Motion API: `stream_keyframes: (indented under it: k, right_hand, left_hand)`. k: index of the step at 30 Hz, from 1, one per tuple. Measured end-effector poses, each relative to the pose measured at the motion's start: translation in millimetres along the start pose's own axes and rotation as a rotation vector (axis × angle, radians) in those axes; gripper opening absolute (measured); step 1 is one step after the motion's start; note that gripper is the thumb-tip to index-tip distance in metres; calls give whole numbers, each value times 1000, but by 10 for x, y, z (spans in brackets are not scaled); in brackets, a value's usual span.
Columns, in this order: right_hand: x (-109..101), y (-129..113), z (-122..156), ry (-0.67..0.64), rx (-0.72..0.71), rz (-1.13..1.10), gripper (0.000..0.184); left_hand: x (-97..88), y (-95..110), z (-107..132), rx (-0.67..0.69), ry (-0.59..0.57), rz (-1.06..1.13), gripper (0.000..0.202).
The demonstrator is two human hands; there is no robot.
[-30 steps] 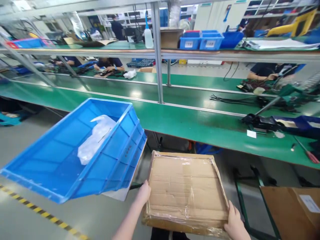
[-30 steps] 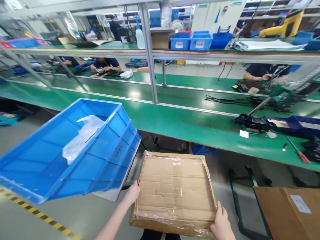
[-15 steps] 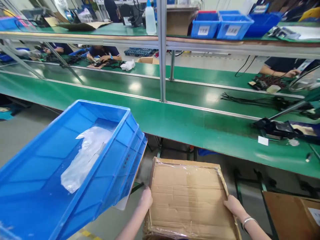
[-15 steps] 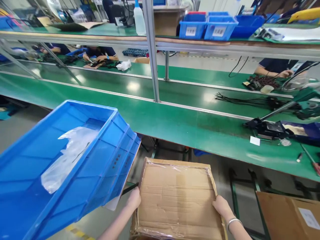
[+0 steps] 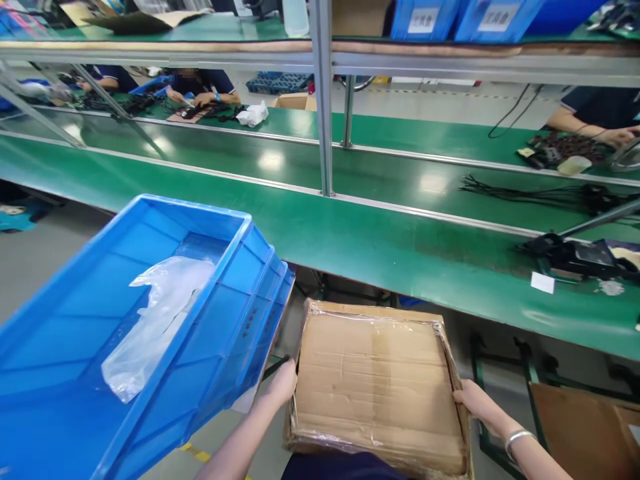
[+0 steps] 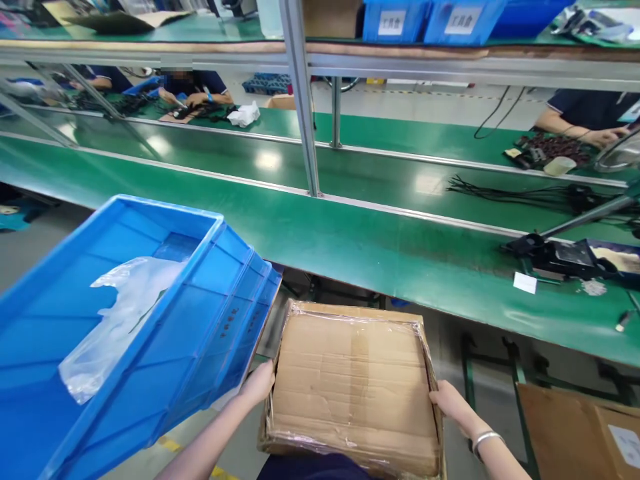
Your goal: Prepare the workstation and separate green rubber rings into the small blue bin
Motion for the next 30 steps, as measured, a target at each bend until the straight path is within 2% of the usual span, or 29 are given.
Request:
stream_keyframes:
  k: [5,9,16,24,30]
  right_hand:
    - [-8,-117,-147,-43,47,-69,14]
    - [19,-213,-53,-47,67,-87,18]
    - [43,-458,-7,-2,45,78,18]
    - [-56,-517,-166,65,98,151,3]
    - [-47,-569,-242,103,100,212,26]
  left_hand:
    - [-391,89,-391,78,66,44,28]
    - [-552,127,-556,96,69,63,24]
    - [-658,162,-629,128,61,18,22]
    - [-822,194,-875,149,26,-137,29]
    - [-812,251,-955,104,36,-291,28]
Point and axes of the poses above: each hand's wrist, its own z-axis away from the middle knuckle, its own x-axis out of the palm, y = z × x, the point moved 6 cm from there along -z, towards the middle knuckle, and after that the axes turned 5 degrees about -z, right-handed, at the moved point
